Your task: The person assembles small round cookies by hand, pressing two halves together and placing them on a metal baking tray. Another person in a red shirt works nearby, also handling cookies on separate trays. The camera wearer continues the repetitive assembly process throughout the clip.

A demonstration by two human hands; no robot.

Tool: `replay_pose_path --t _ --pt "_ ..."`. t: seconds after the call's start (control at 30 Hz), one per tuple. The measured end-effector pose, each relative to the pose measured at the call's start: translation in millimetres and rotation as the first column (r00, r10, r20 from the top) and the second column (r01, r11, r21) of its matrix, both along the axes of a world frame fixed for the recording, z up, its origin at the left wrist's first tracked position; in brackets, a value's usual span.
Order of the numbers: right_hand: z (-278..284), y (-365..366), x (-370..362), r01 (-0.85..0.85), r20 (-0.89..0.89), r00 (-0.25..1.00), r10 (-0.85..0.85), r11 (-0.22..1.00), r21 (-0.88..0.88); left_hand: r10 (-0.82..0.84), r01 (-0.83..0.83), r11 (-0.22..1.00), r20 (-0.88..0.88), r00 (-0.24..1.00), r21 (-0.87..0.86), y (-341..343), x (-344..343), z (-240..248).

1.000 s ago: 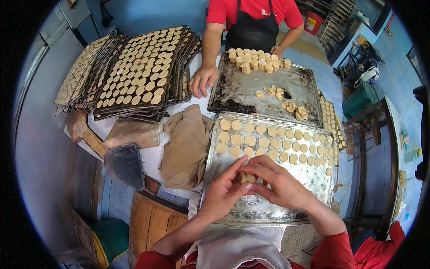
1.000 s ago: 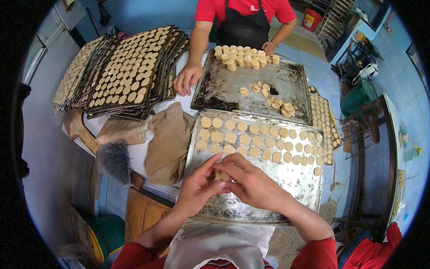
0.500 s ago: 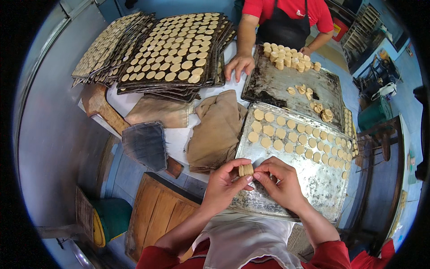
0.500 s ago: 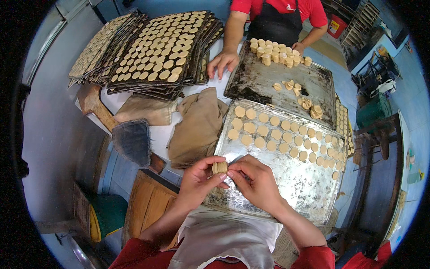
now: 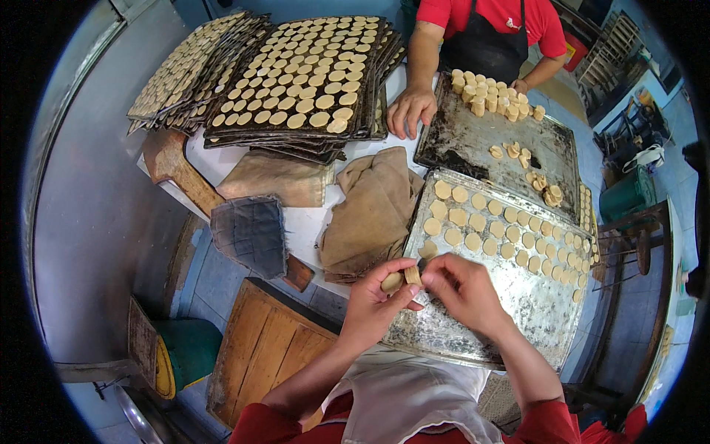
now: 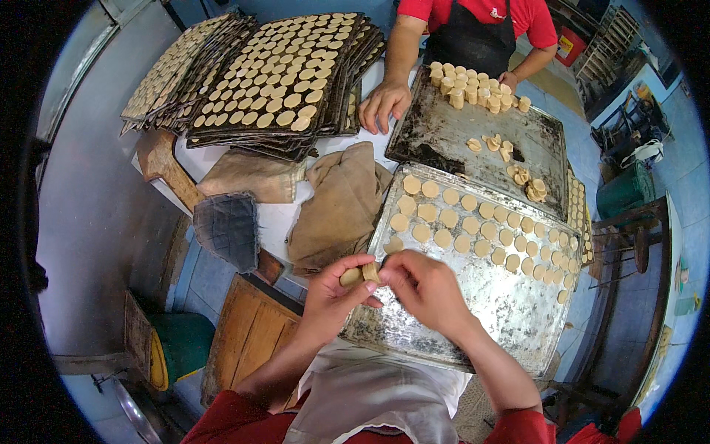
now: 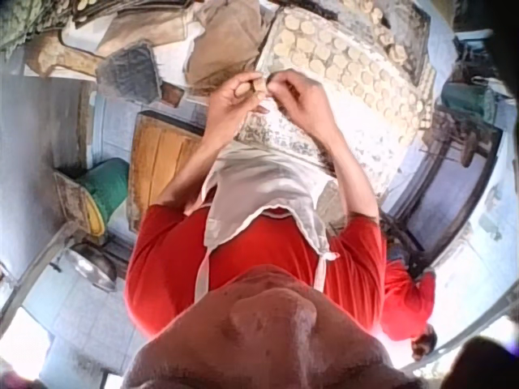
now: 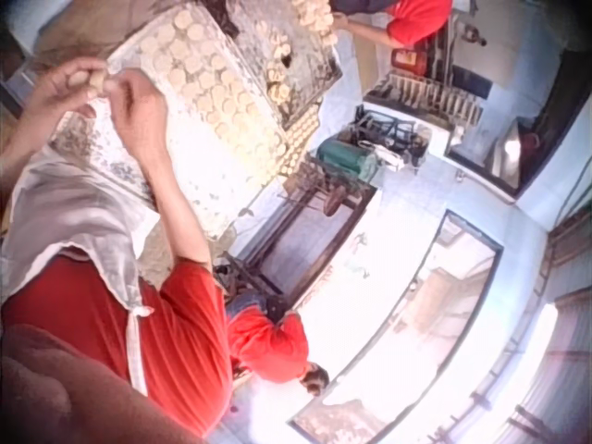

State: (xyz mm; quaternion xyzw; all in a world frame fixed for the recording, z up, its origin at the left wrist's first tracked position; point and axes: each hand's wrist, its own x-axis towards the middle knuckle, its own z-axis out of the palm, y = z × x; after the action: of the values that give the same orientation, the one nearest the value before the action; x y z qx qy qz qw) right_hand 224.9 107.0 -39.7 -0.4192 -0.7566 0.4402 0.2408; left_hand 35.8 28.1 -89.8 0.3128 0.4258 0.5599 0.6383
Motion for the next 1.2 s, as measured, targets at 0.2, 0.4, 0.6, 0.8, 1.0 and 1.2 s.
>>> replay_pose_path --t 0.2,0.4,0.6,0.8,1.0,1.2 --pt "-16.9 0.4 16.4 0.097 -0.011 0.995 -0.097 0.995 -0.006 -0.019 0.019 1.0 -0.041 0.999 0.004 2.9 8.1 7.0" --pt "-19.3 4.8 20.7 0.074 -0.048 0.997 -0.068 0.988 0.136 -0.03 0.031 0.999 -0.044 0.999 0.014 3.1 12.2 2.8" --pt "-15.9 4.5 36.1 0.102 0.044 0.994 -0.103 0.994 0.032 -0.054 0.054 0.999 -0.057 0.997 -0.005 2.9 16.5 7.8" --pt "-21.0 -6.2 46.1 0.017 -0.293 0.952 -0.092 0.968 -0.249 -0.075 0.075 0.997 0.057 0.996 -0.006 6.3 26.7 14.9" --pt "-13.0 3.7 69.8 -0.007 -0.434 0.86 -0.269 0.844 -0.536 -0.111 0.143 0.983 0.243 0.964 -0.116 6.1 26.8 10.7" --pt "-11.2 -13.8 60.7 0.002 -0.318 0.942 -0.105 0.952 -0.306 -0.112 0.113 0.992 0.024 0.993 -0.047 3.2 35.5 2.2"
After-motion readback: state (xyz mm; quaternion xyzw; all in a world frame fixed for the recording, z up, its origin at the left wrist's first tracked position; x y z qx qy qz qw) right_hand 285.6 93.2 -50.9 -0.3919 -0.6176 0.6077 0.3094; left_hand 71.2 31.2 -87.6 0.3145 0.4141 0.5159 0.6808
